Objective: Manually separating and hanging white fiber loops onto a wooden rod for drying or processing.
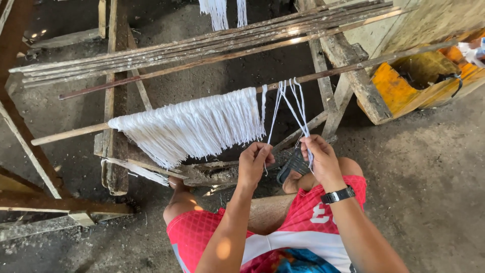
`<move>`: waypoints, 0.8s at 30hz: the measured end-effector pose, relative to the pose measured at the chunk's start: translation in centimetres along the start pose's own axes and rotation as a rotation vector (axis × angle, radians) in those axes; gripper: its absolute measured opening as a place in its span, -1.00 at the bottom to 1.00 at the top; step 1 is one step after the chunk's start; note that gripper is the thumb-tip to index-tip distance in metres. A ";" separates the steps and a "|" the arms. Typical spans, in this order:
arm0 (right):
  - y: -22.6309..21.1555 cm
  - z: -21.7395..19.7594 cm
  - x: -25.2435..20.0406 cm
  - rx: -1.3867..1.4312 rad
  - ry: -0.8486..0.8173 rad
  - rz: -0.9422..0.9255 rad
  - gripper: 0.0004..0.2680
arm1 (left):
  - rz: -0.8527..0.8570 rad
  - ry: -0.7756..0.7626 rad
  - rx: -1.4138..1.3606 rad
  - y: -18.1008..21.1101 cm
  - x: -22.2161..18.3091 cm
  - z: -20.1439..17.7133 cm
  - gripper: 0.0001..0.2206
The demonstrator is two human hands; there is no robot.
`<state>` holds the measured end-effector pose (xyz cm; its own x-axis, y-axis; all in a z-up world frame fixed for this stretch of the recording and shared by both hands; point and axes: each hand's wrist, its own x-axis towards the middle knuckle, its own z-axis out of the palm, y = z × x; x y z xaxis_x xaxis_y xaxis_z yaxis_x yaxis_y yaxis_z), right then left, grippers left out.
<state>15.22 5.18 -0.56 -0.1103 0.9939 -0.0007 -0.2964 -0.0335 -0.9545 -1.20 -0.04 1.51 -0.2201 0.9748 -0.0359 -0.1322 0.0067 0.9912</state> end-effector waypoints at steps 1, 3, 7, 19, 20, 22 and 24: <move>0.4 -0.2 0.3 0.000 0.000 -0.005 -0.88 | 0.004 -0.002 -0.001 0.1 0.1 -0.1 -0.82; 1.1 -0.6 1.1 -0.046 0.045 0.007 -0.88 | 0.039 -0.037 0.092 0.3 0.4 -0.2 -0.83; -0.7 0.8 0.4 -0.052 0.045 0.025 -0.90 | 0.045 -0.045 0.359 1.4 1.7 -0.2 -0.85; 2.8 0.9 1.2 0.095 0.014 -0.018 -0.90 | 0.194 0.135 0.242 4.6 6.4 5.0 -0.82; 2.4 1.0 1.1 0.092 -0.001 -0.014 -0.90 | 0.183 0.142 0.191 4.4 6.9 5.3 -0.81; 2.0 1.1 1.0 0.089 -0.017 -0.015 -0.89 | 0.176 0.147 0.140 3.3 7.9 5.7 -0.79; 1.9 0.9 1.2 0.059 -0.163 0.003 -0.87 | 0.129 0.148 0.057 1.8 8.9 5.8 -0.85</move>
<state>13.68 6.23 -2.08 -0.2619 0.9638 0.0493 -0.3507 -0.0474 -0.9353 2.20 9.95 3.72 -0.3714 0.9252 0.0773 -0.0402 -0.0992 0.9943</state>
